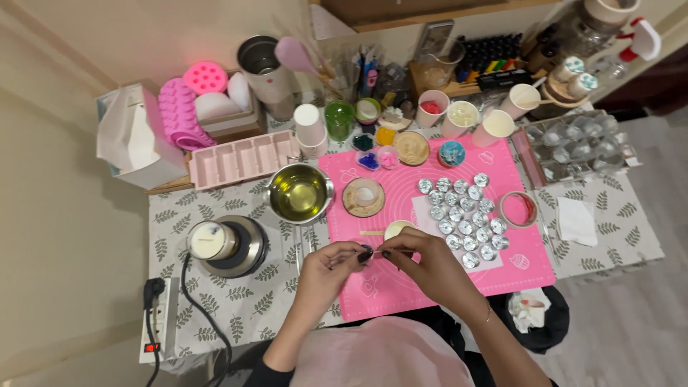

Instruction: Preparing tea light containers by cleaning them and securing wicks for candle making.

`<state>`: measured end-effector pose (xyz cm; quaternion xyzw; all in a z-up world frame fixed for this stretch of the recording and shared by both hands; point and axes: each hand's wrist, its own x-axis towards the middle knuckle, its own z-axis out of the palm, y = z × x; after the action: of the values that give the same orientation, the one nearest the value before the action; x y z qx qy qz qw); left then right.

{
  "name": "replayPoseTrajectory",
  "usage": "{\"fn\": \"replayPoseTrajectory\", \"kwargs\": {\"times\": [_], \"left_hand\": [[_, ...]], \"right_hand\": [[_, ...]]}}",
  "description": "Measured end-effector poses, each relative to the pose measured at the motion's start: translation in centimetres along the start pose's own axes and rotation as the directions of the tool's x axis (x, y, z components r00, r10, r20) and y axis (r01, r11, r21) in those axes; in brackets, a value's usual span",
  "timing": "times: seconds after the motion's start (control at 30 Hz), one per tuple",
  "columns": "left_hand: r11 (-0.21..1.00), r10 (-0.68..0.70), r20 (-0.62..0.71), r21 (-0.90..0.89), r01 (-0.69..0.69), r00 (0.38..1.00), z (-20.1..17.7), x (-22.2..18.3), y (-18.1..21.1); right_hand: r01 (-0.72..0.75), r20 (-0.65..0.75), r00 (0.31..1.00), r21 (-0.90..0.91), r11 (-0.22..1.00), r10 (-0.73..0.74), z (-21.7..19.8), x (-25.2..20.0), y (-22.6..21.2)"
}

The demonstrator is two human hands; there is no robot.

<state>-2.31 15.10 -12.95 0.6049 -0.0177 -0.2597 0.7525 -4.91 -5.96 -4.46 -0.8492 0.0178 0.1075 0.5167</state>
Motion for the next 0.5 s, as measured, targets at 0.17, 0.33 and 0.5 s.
{"fn": "replayPoseTrajectory", "kwargs": {"times": [0.17, 0.33, 0.5], "left_hand": [[1.0, 0.016, 0.068, -0.028, -0.014, 0.998, 2.2, 1.4, 0.2], [0.974, 0.072, 0.033, -0.219, -0.063, 0.997, 8.6, 3.8, 2.8], [0.957, -0.01, -0.073, -0.289, -0.012, 0.997, 12.8, 6.4, -0.5]], "right_hand": [[-0.077, -0.043, 0.996, 0.106, 0.991, 0.081, -1.3, -0.8, 4.1], [-0.067, -0.174, 0.974, 0.395, 0.916, 0.146, -2.3, -1.5, 8.2], [-0.05, -0.292, 0.925, 0.542, 0.839, 0.243, -6.1, -2.4, 14.6]]}}
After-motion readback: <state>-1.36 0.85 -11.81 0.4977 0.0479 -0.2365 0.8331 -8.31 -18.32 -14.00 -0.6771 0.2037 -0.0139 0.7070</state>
